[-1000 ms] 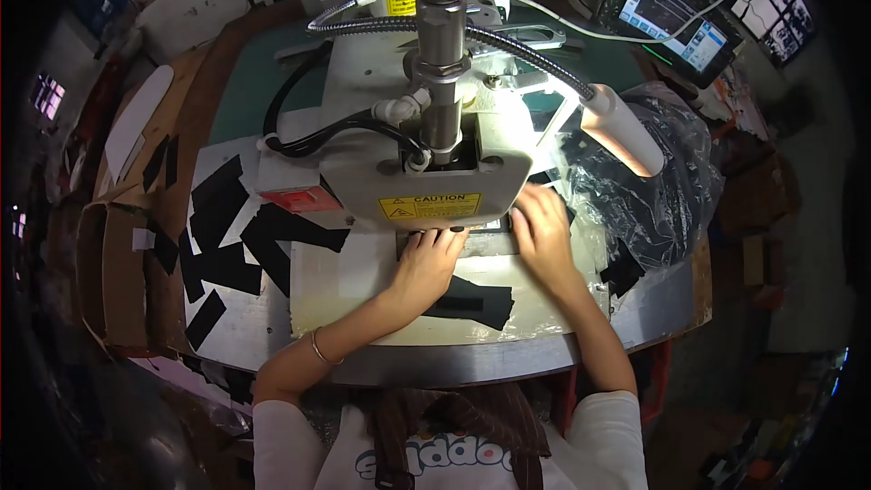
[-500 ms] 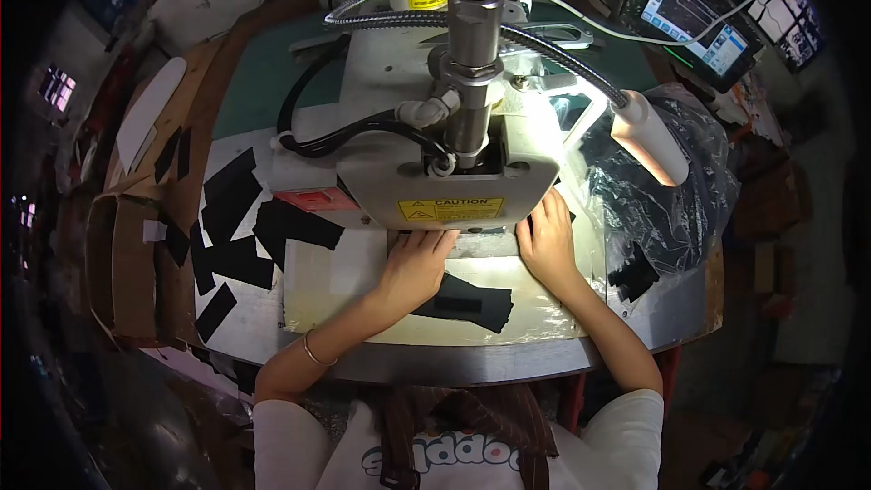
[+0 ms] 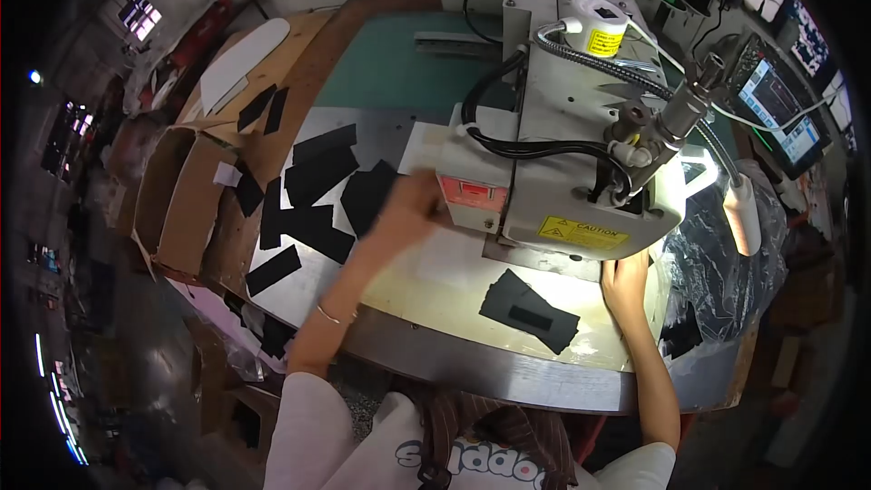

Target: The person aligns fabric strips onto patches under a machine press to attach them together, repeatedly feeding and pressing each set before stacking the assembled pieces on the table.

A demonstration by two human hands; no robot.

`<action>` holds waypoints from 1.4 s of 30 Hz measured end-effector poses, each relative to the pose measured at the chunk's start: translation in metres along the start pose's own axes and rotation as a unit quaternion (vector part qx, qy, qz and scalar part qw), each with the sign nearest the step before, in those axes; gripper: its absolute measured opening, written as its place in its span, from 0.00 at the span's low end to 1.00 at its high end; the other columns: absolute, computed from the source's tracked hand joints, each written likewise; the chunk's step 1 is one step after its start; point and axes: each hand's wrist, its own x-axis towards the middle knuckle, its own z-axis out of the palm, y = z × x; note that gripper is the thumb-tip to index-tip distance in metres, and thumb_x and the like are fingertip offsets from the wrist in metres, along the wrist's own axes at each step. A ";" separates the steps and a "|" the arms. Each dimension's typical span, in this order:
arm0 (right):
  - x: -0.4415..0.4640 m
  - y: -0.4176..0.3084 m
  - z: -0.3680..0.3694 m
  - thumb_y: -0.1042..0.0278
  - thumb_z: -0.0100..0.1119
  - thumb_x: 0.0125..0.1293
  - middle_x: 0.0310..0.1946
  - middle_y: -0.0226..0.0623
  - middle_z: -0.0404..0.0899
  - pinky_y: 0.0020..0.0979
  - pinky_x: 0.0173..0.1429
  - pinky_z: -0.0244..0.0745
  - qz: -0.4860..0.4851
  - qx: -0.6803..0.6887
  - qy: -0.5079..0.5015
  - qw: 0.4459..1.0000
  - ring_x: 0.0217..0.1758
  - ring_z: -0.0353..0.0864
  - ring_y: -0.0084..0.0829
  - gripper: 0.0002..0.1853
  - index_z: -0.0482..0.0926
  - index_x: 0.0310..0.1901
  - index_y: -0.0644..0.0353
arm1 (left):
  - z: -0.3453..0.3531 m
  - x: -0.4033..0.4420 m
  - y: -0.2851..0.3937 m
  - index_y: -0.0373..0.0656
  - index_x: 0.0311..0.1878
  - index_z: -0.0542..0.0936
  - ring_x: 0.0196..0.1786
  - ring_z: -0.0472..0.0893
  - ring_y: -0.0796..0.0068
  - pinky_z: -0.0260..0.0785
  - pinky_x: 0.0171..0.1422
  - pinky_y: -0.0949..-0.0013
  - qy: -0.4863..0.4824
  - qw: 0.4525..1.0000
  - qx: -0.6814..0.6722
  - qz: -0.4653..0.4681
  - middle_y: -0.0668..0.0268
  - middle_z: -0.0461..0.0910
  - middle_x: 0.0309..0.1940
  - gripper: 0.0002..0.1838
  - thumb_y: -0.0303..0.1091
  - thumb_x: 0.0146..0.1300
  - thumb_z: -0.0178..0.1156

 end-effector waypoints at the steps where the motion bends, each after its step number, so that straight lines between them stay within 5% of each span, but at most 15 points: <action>1: 0.000 0.000 -0.005 0.77 0.52 0.60 0.53 0.53 0.69 0.46 0.64 0.61 -0.007 -0.007 0.006 1.000 0.60 0.65 0.53 0.17 0.72 0.51 0.69 | -0.009 0.003 -0.034 0.42 0.44 0.78 0.46 0.76 0.57 0.68 0.52 0.62 0.031 0.997 0.032 0.063 0.59 0.78 0.41 0.17 0.34 0.50 0.67; 2: 0.000 0.002 -0.009 0.77 0.52 0.60 0.53 0.53 0.69 0.46 0.63 0.61 -0.014 -0.017 0.012 1.000 0.59 0.65 0.52 0.17 0.72 0.51 0.69 | -0.012 0.004 -0.064 0.43 0.43 0.76 0.46 0.73 0.53 0.67 0.50 0.60 0.062 0.988 0.063 0.127 0.58 0.75 0.42 0.21 0.36 0.45 0.71; 5: -0.003 0.011 -0.016 0.78 0.51 0.60 0.52 0.51 0.70 0.45 0.63 0.61 -0.016 -0.036 0.028 0.999 0.58 0.66 0.51 0.17 0.73 0.52 0.69 | -0.021 0.003 -0.072 0.42 0.38 0.76 0.45 0.72 0.56 0.65 0.50 0.60 0.067 0.995 0.043 0.063 0.61 0.74 0.36 0.23 0.39 0.39 0.75; 13: -0.013 -0.004 -0.014 0.77 0.51 0.58 0.51 0.49 0.71 0.46 0.65 0.58 -0.013 -0.049 0.032 0.998 0.59 0.66 0.49 0.18 0.73 0.51 0.69 | -0.025 -0.005 -0.088 0.38 0.37 0.78 0.45 0.73 0.54 0.66 0.48 0.60 0.074 0.995 0.030 0.058 0.60 0.74 0.36 0.25 0.39 0.36 0.77; 14: -0.012 -0.006 -0.011 0.77 0.52 0.58 0.51 0.49 0.71 0.45 0.65 0.58 -0.020 -0.056 0.040 0.997 0.59 0.66 0.49 0.17 0.73 0.50 0.69 | -0.027 -0.006 -0.089 0.36 0.36 0.78 0.45 0.73 0.54 0.66 0.48 0.60 0.134 0.982 0.073 0.111 0.57 0.74 0.37 0.24 0.37 0.36 0.76; 16: -0.011 -0.008 -0.007 0.77 0.52 0.58 0.51 0.48 0.71 0.45 0.64 0.58 -0.020 -0.060 0.054 0.997 0.58 0.67 0.48 0.17 0.74 0.51 0.68 | -0.031 -0.007 -0.091 0.36 0.36 0.78 0.43 0.74 0.54 0.67 0.47 0.60 0.155 0.974 0.086 0.139 0.56 0.75 0.36 0.18 0.33 0.43 0.72; 19: -0.008 -0.011 0.000 0.77 0.52 0.60 0.50 0.47 0.72 0.44 0.64 0.58 -0.012 -0.041 0.072 0.997 0.57 0.67 0.46 0.16 0.75 0.50 0.68 | -0.037 -0.015 -0.085 0.36 0.38 0.80 0.36 0.76 0.53 0.68 0.43 0.63 0.113 0.993 -0.004 0.035 0.55 0.75 0.31 0.08 0.27 0.55 0.63; 24: -0.006 -0.024 -0.002 0.73 0.53 0.61 0.49 0.43 0.74 0.42 0.63 0.57 0.054 0.058 0.103 0.992 0.56 0.68 0.42 0.13 0.77 0.47 0.63 | -0.043 -0.027 -0.014 0.33 0.38 0.80 0.32 0.79 0.74 0.69 0.40 0.72 0.012 0.993 -0.104 -0.062 0.62 0.83 0.30 0.11 0.25 0.51 0.66; 26: -0.003 -0.041 -0.018 0.74 0.53 0.61 0.48 0.43 0.74 0.41 0.62 0.58 0.049 0.047 0.144 0.987 0.54 0.70 0.41 0.11 0.78 0.45 0.62 | -0.032 -0.024 -0.003 0.35 0.34 0.83 0.31 0.79 0.75 0.69 0.40 0.74 -0.034 0.994 -0.108 -0.001 0.63 0.83 0.28 0.06 0.25 0.51 0.67; 30: -0.035 -0.071 -0.023 0.71 0.60 0.55 0.43 0.35 0.76 0.40 0.48 0.63 -0.116 0.124 -0.063 0.983 0.44 0.72 0.37 0.10 0.77 0.41 0.57 | -0.008 -0.019 -0.003 0.39 0.40 0.84 0.33 0.79 0.76 0.70 0.41 0.73 -0.104 0.983 -0.151 0.007 0.63 0.84 0.33 0.09 0.26 0.54 0.66; 34: -0.053 -0.093 -0.011 0.69 0.62 0.54 0.47 0.35 0.74 0.39 0.54 0.61 -0.215 0.117 -0.109 0.963 0.51 0.71 0.37 0.16 0.76 0.46 0.55 | 0.002 -0.019 -0.002 0.41 0.44 0.84 0.37 0.79 0.79 0.70 0.42 0.74 -0.149 0.969 -0.195 -0.017 0.62 0.83 0.39 0.12 0.24 0.55 0.66; 39: -0.030 -0.060 -0.031 0.73 0.56 0.58 0.49 0.40 0.72 0.49 0.63 0.56 -0.048 -0.003 0.018 0.999 0.57 0.68 0.45 0.15 0.75 0.48 0.59 | 0.013 -0.025 -0.025 0.42 0.41 0.85 0.37 0.78 0.77 0.70 0.42 0.74 -0.060 0.981 -0.182 -0.026 0.63 0.81 0.32 0.12 0.23 0.51 0.68; 42: -0.027 -0.035 -0.044 0.75 0.56 0.59 0.49 0.41 0.74 0.47 0.65 0.56 -0.020 -0.049 0.038 0.998 0.57 0.69 0.44 0.13 0.77 0.46 0.62 | 0.011 -0.025 -0.026 0.41 0.38 0.86 0.37 0.77 0.76 0.70 0.42 0.74 -0.040 0.982 -0.182 -0.013 0.64 0.79 0.30 0.11 0.22 0.49 0.69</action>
